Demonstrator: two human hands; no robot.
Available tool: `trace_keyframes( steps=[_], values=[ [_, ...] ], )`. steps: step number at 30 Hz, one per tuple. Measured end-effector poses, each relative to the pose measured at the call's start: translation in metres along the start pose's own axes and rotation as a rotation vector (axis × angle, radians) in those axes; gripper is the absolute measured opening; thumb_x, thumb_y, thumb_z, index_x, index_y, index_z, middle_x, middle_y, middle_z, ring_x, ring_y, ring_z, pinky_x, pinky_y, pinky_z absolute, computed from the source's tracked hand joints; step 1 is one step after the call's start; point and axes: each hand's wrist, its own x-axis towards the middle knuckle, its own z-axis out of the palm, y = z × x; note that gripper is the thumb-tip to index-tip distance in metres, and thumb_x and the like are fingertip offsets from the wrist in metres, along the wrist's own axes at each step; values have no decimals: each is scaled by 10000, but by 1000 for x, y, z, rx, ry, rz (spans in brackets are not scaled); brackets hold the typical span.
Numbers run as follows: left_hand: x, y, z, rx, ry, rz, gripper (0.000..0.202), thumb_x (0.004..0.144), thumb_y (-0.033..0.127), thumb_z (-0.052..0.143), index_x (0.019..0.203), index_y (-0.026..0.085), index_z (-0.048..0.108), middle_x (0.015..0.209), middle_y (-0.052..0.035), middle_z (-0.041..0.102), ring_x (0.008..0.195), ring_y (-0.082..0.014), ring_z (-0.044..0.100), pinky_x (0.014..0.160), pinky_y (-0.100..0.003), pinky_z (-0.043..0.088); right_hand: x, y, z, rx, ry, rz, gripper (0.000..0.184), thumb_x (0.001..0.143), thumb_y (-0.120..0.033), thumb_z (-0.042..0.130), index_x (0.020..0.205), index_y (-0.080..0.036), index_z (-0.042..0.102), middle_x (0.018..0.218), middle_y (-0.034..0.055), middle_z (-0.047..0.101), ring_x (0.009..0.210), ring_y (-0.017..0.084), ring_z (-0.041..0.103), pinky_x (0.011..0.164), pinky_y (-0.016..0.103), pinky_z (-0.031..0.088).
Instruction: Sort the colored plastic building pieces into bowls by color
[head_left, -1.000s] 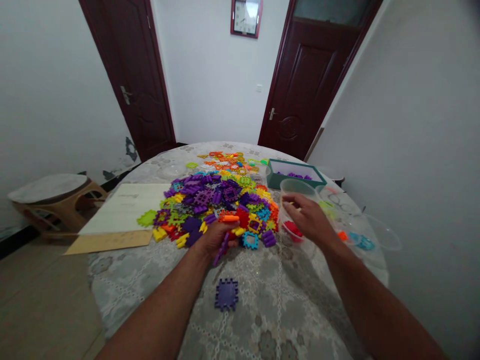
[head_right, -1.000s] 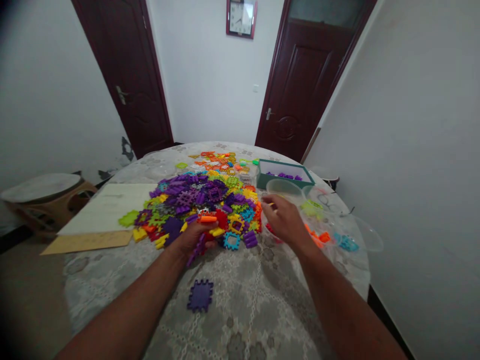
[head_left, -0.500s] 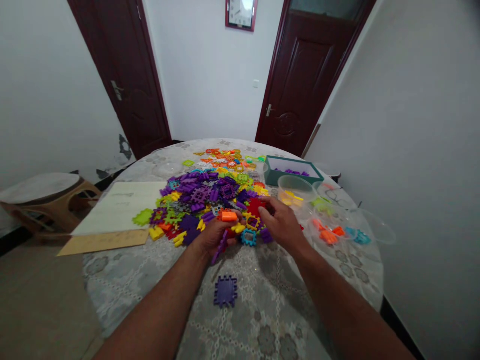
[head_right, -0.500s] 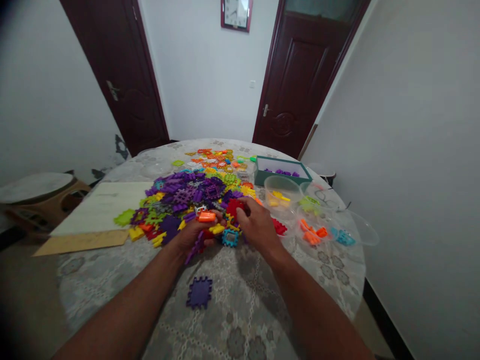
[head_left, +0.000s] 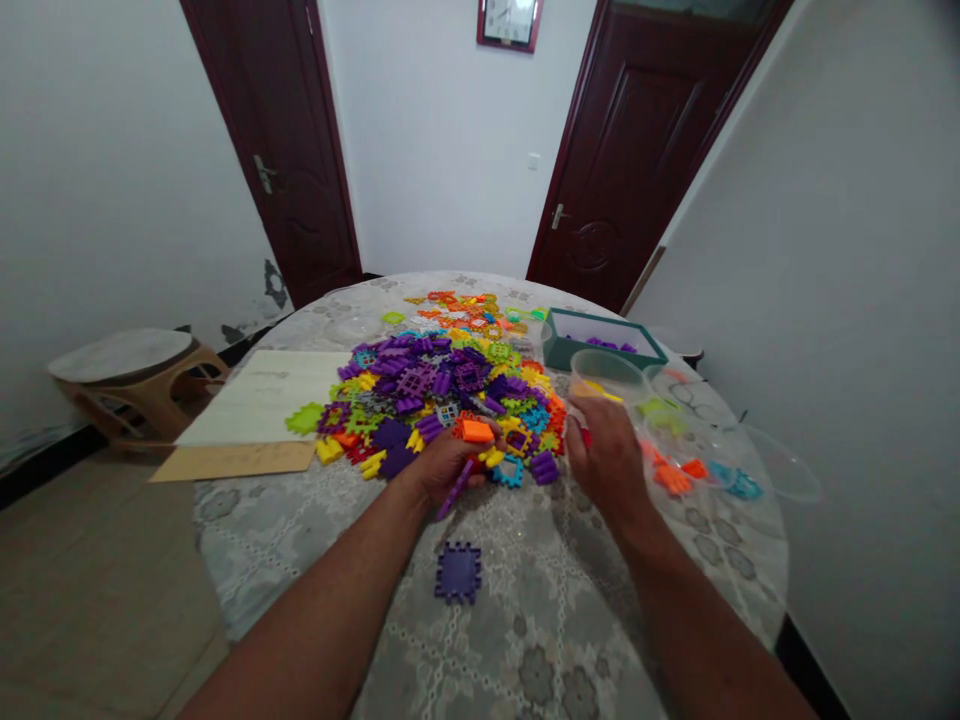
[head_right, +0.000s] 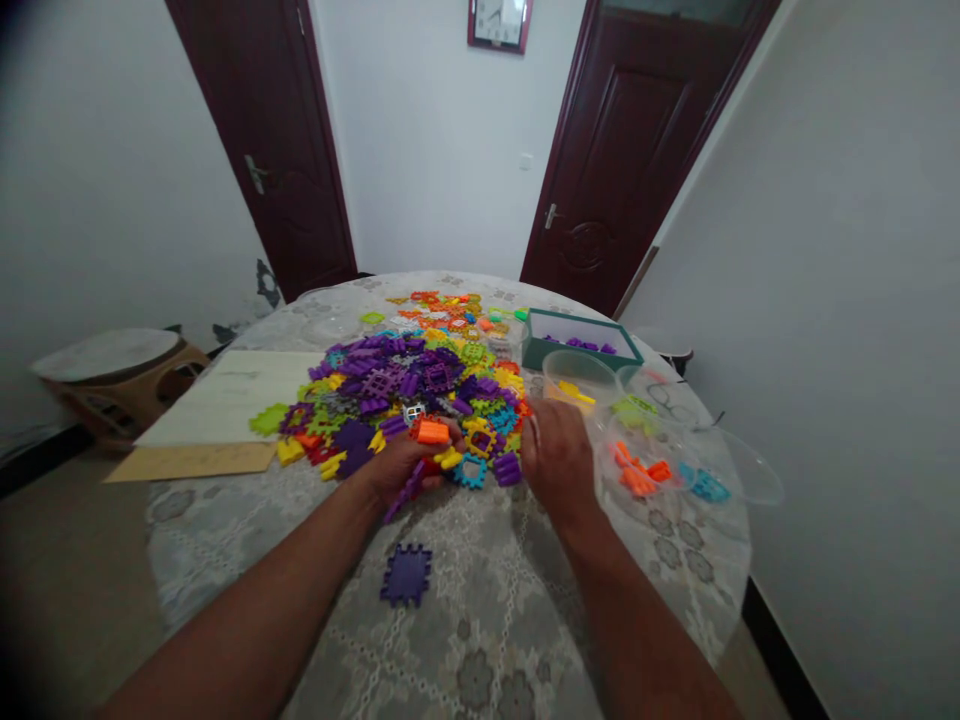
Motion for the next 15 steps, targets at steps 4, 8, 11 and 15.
trace_keyframes(
  steps=[4,8,11,15],
  values=[
    [3,-8,-4,57,49,-24,371,670,253,871,998,173,716,771,-15,667,550,-111,539,414,-183,332,-9,-49,15,196,-194,-218,411,1014,-167,541,1405,-251,637,1393,119,660,1351,279,547,1169,489,448],
    [6,-15,-5,53,62,-13,306,628,242,860,880,156,711,686,0,634,568,-127,554,484,-211,387,-19,-68,37,239,-236,-277,390,1035,-184,549,1402,-273,648,1449,103,651,1399,268,531,1183,482,441],
    [5,-15,-4,109,72,-29,255,616,231,842,810,155,696,655,1,625,556,-130,540,482,-214,378,-21,-67,43,275,-207,-224,333,1054,-212,533,1352,-251,677,1359,109,698,1283,256,605,1123,454,487],
    [4,-13,-5,152,90,-47,282,585,193,840,822,166,689,654,12,616,525,-119,512,456,-206,361,-19,-63,41,341,-187,-190,293,1048,-238,563,1318,-243,677,1292,114,717,1196,248,635,1061,440,521]
  ],
)
